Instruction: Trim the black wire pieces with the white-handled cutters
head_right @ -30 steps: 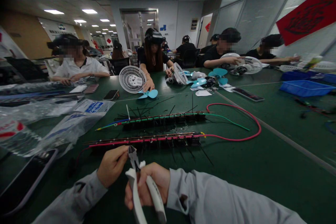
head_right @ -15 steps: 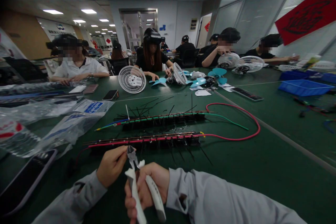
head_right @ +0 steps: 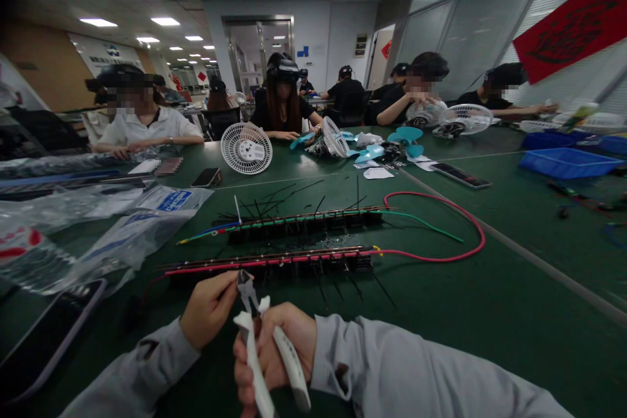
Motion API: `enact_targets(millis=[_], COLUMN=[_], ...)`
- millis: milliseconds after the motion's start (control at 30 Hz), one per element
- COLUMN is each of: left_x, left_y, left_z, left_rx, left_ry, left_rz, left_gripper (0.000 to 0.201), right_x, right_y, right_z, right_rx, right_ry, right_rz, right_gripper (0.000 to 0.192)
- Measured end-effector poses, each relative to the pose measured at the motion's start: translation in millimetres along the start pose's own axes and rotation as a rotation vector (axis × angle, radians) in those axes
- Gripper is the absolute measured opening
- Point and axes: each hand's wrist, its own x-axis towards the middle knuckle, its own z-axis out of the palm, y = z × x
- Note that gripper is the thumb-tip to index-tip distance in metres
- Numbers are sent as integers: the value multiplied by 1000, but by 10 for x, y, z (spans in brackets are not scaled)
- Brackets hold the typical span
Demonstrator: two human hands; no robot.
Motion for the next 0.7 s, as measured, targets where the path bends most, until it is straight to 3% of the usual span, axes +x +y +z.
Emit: enact_targets(millis=[267, 700], left_x=[1, 9], left_y=[17, -4], left_z=[-1, -8], left_rx=[8, 5], left_ry=[2, 15], left_rz=[29, 49], left_gripper=[23, 24], right_x=[-41, -28], right_y=[-19, -3], right_z=[64, -27], right_rx=[-6, -3], right_ry=[84, 57], right_rz=[33, 63], right_gripper=[21, 23])
